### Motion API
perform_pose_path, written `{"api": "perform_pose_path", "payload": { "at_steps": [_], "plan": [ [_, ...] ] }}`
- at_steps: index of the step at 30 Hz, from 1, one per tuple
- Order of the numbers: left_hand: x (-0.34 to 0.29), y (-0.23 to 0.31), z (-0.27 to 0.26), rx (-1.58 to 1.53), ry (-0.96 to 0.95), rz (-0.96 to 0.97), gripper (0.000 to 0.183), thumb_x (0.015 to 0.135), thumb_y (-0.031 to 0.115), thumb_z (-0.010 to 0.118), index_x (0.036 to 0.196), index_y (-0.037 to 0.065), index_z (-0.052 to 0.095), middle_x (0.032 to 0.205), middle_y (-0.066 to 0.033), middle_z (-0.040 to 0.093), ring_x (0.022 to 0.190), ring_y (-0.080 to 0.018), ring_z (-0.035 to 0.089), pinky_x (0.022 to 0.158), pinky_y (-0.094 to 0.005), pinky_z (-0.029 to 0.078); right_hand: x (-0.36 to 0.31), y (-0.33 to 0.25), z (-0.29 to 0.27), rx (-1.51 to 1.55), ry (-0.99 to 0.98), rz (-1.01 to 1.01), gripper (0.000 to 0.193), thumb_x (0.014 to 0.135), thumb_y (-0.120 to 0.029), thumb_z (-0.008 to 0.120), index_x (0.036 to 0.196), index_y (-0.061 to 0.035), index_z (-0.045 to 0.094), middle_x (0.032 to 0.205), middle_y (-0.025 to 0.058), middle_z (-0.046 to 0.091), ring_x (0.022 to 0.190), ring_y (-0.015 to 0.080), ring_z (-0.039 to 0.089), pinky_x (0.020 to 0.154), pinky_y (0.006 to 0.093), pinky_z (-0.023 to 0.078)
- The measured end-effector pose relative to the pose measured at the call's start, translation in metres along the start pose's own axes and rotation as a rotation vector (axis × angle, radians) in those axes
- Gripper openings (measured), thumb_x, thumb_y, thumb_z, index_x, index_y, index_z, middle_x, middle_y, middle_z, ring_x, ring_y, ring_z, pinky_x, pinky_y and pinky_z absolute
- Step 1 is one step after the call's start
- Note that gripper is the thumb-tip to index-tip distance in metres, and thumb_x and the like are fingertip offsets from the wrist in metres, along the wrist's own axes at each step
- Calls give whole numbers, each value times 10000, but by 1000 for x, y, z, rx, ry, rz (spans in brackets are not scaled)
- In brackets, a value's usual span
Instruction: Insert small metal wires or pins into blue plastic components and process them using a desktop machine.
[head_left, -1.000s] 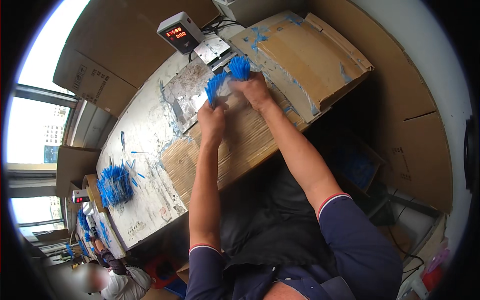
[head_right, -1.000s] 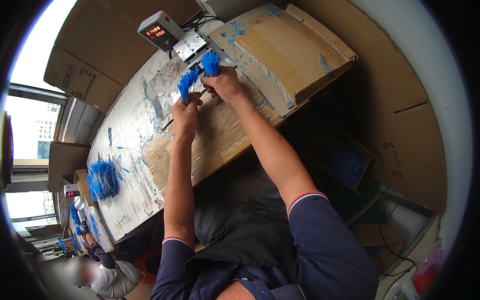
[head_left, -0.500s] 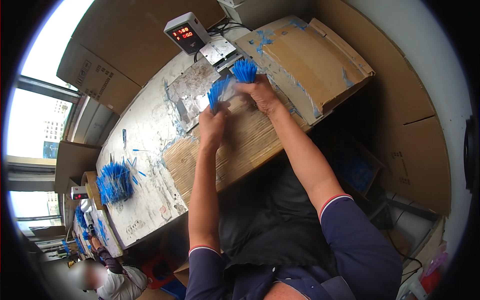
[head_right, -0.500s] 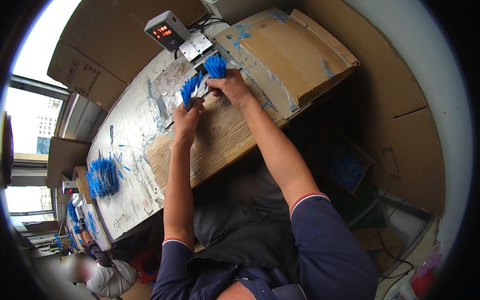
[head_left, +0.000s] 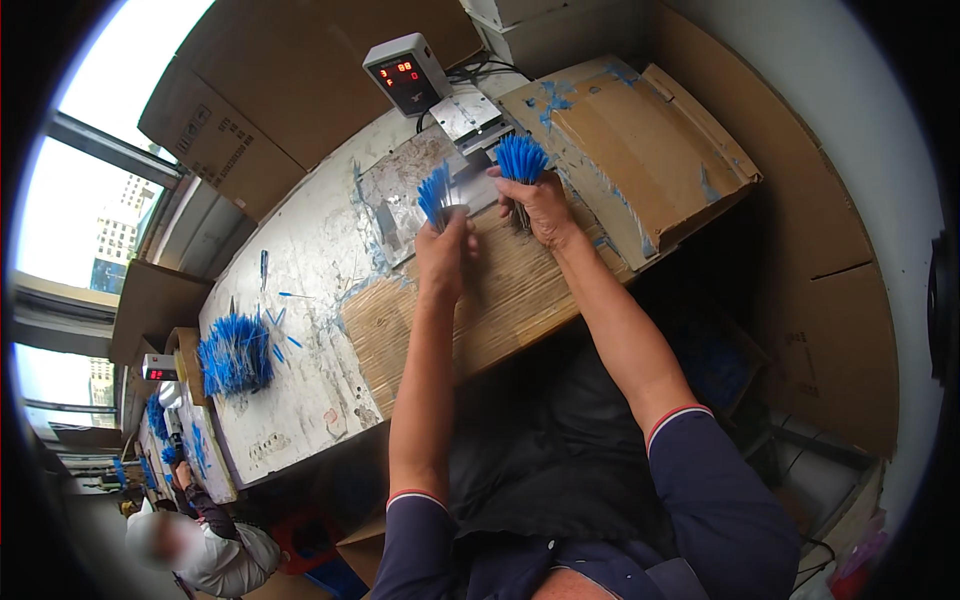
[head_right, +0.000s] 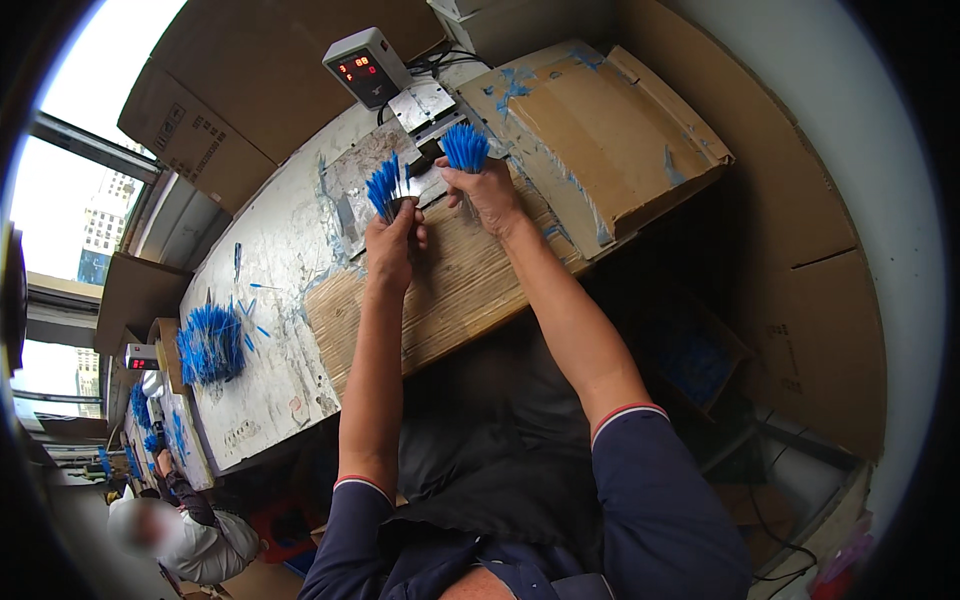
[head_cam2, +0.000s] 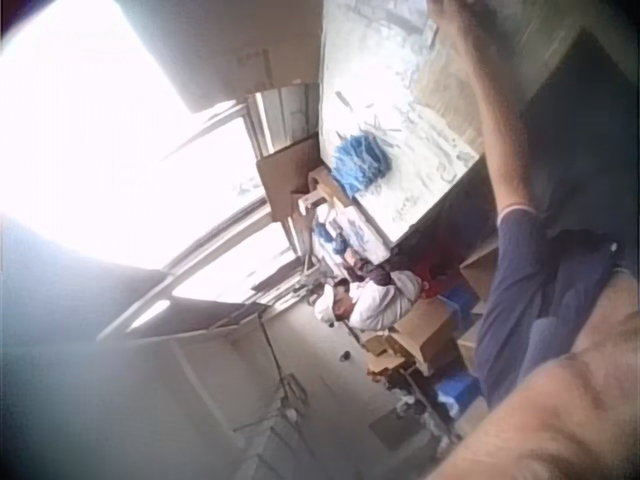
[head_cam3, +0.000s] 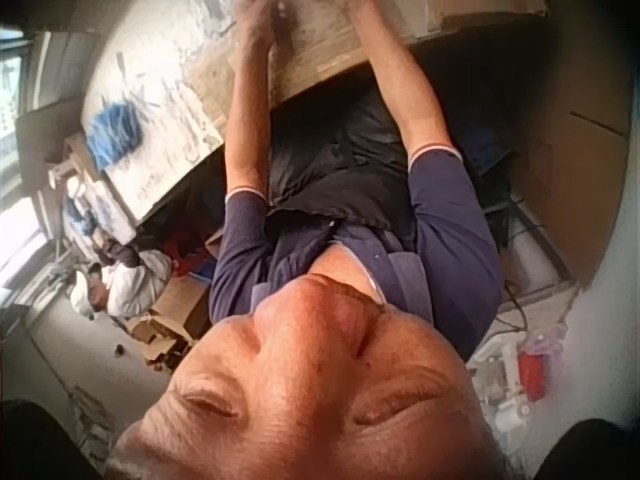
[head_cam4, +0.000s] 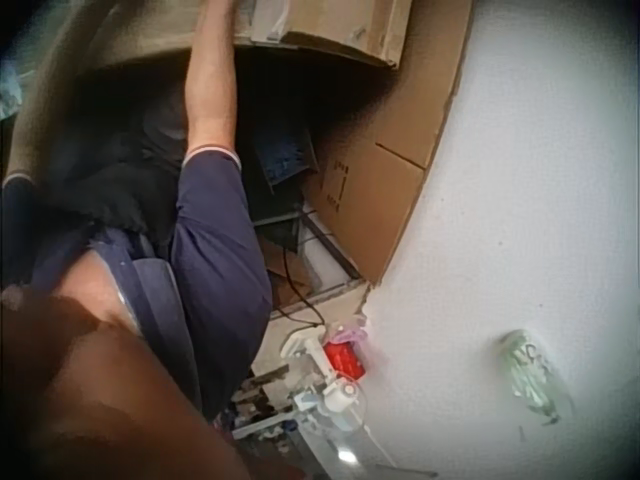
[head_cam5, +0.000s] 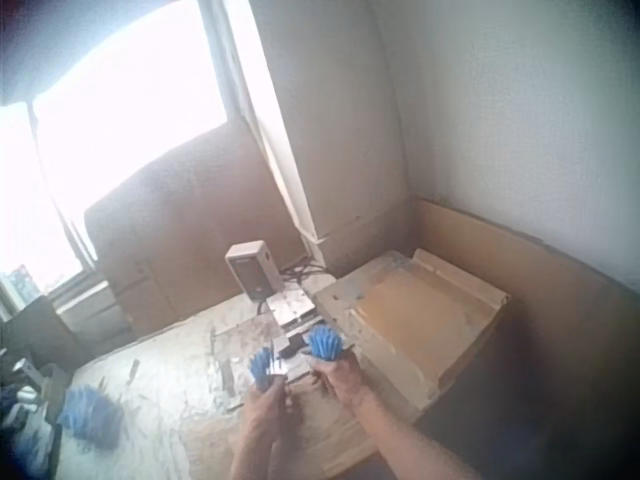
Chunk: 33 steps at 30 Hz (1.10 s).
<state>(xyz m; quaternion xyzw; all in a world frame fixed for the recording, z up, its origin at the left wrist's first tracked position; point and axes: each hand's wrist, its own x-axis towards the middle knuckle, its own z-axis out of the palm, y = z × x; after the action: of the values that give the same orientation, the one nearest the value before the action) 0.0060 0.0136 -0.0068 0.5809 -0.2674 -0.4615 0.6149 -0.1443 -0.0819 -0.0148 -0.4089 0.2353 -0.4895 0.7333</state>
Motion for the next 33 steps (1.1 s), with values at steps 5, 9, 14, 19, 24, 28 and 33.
{"api": "perform_pose_path", "payload": {
  "at_steps": [5, 9, 14, 19, 24, 28, 33],
  "plan": [
    [8, -2, 0, -1, 11, 48, 168, 966, 214, 687, 995, 53, 654, 787, 5, 634, 564, -76, 532, 475, -226, 394, -2, 4, 1, 31, 30, -23, 164, 805, -20, 762, 936, 10, 667, 759, 61, 651, 579, 130, 618, 485, 249, 522],
    [14, 0, 11, -69, 63, 63, 162, 946, 227, 708, 891, 84, 654, 747, 24, 607, 543, -59, 492, 478, -219, 361, -1, 3, 2, -110, -52, 29, 159, 788, -10, 773, 904, 6, 665, 792, 61, 668, 593, 118, 627, 448, 247, 502],
    [19, 11, 30, -55, 55, 42, 150, 961, 231, 704, 1003, 89, 683, 768, 38, 619, 517, -45, 455, 451, -213, 299, 0, 3, 0, -235, -76, 69, 167, 781, -13, 783, 911, -6, 679, 790, 43, 674, 603, 113, 635, 437, 238, 491],
    [22, 21, 38, 81, 92, 26, 154, 947, 248, 723, 991, 102, 697, 688, 68, 566, 499, -36, 415, 452, -219, 285, 0, -3, 6, -349, -112, 64, 145, 796, -32, 770, 916, -16, 690, 767, 31, 678, 600, 95, 629, 437, 231, 471],
    [25, 24, 37, -63, 40, 43, 162, 934, 254, 739, 978, 104, 698, 674, 63, 575, 508, -32, 437, 463, -209, 297, -2, -7, 10, -222, -66, 82, 116, 824, -68, 751, 911, -18, 693, 754, 31, 677, 588, 85, 615, 438, 221, 456],
    [26, 22, 41, 12, 7, 17, 171, 931, 256, 745, 979, 100, 692, 691, 66, 569, 523, -33, 443, 469, -213, 313, 1, -2, 5, -245, -91, 80, 101, 843, -86, 747, 904, -23, 696, 744, 30, 672, 582, 83, 610, 439, 218, 455],
    [41, 13, 29, -29, 48, 83, 182, 910, 242, 759, 979, 85, 699, 777, 47, 615, 624, -56, 510, 549, -235, 387, -2, -6, 15, -256, -36, 81, 124, 829, -78, 758, 920, -24, 695, 743, 33, 665, 576, 94, 606, 438, 222, 465]
  ]
}}
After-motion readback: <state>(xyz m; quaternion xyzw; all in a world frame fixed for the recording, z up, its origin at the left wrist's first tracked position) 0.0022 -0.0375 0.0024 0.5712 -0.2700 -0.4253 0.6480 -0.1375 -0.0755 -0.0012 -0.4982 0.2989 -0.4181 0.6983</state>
